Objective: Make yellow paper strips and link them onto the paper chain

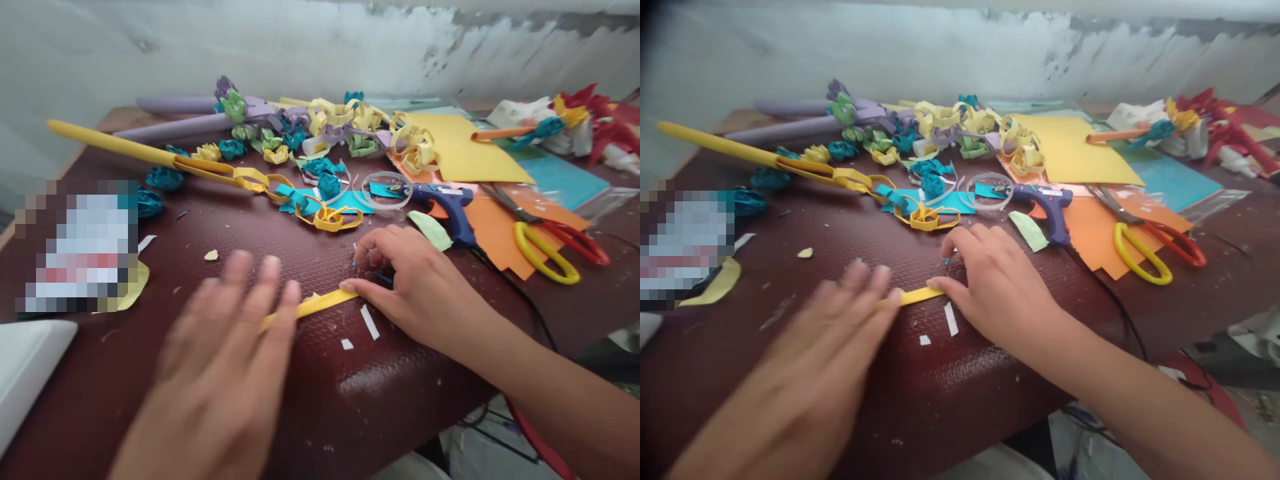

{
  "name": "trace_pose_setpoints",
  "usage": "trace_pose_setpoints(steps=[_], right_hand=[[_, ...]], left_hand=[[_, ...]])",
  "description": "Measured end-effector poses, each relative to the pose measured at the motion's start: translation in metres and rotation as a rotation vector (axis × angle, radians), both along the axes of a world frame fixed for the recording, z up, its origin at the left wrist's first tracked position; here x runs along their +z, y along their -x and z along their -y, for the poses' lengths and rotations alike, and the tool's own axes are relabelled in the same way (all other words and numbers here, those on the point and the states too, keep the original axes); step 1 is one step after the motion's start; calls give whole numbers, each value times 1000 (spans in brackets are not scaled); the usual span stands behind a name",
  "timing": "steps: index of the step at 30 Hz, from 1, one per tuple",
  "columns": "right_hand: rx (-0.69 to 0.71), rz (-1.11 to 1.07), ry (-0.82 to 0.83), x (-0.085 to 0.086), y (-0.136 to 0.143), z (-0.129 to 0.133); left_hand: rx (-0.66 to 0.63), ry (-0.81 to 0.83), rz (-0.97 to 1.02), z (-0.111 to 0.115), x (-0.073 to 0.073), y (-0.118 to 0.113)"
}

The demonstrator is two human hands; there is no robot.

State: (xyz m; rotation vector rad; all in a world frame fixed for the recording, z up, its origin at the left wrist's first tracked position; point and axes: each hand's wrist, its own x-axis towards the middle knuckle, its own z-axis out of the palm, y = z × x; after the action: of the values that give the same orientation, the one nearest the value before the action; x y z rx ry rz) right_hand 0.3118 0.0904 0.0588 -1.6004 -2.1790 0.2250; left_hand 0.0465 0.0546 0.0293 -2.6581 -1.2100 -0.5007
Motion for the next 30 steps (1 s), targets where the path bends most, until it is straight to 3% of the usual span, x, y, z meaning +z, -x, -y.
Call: trace_pose_setpoints(steps=[2, 5, 7, 10, 14, 17, 20, 22, 27, 30], right_hand=[[11, -18, -17, -2, -1, 0], [1, -31, -20, -5, 0, 2], [-4, -35, -31, -6, 0, 3], [41, -52, -57, -6, -1, 4], [235, -124, -36, -4, -4, 4], [327, -190, -4, -6, -8, 3], [348, -313, 18, -10, -12, 0], [318, -449, 27, -11, -12, -1], [309, -1180, 223, -1, 1, 14], [324, -1339, 360, 6, 15, 29]], left_hand=[[-157, -77, -97, 8, 4, -28], [-37, -73, -106, 20, 2, -47], [51, -64, -91, 28, -1, -41], [80, -79, -90, 36, -1, -22], [42, -94, -167, 18, 15, -13], [-42, 29, -309, -10, 29, -16], [11, 161, -29, -28, 35, -18], [69, 212, 113, -27, 37, -19], [74, 469, 448, 3, 47, -34], [80, 603, 683, 18, 49, -50]])
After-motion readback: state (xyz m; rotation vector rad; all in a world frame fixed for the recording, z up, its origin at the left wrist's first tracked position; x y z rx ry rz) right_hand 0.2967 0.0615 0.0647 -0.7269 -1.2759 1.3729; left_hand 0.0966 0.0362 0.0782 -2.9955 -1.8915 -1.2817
